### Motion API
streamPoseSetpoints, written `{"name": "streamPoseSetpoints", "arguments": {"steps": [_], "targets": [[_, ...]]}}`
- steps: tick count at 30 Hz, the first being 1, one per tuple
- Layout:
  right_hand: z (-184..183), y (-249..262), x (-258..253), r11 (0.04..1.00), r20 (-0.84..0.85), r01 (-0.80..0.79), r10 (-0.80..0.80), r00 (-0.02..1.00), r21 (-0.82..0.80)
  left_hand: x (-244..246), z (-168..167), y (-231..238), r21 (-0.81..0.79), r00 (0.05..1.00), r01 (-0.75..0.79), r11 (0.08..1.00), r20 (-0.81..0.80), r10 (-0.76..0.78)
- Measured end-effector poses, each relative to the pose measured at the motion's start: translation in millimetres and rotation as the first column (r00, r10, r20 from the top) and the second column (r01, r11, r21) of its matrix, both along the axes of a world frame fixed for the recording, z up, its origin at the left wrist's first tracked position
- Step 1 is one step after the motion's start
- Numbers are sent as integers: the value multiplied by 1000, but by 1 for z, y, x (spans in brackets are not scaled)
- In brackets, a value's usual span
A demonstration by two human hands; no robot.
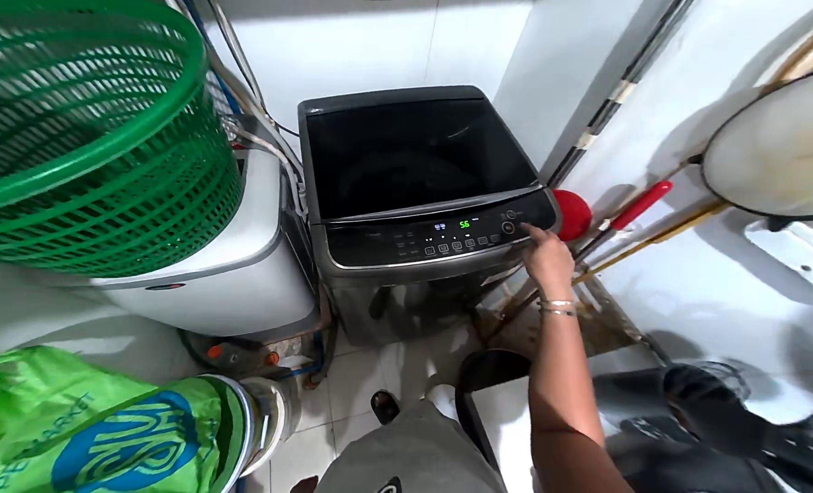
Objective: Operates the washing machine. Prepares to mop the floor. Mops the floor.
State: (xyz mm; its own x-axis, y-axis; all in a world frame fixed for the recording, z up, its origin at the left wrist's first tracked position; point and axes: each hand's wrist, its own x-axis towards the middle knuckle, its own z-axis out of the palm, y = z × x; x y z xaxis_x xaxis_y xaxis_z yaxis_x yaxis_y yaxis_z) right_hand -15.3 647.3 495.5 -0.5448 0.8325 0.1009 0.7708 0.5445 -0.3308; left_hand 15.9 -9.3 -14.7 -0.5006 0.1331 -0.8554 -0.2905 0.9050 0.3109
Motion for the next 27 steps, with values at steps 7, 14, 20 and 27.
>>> {"name": "streamPoseSetpoints", "arguments": {"steps": [7, 14, 20, 27], "targets": [[-9, -2, 5, 1000, 1, 19, -19, 1000, -23, 3, -8, -2, 20, 996, -86, 996, 12, 86], [-10, -5, 9, 998, 1, 23, -23, 1000, -50, 1, 1, 3, -9, 1000, 12, 1000, 3, -12], [-3, -18, 12, 999, -28, 16, -17, 999, -33, 3, -8, 1, -8, 999, -35, 999, 4, 35], [-20, -101, -13, 900, 244, -310, 389, 888, -308, 20, 12, 5, 79, 983, -183, 980, 10, 183]]}}
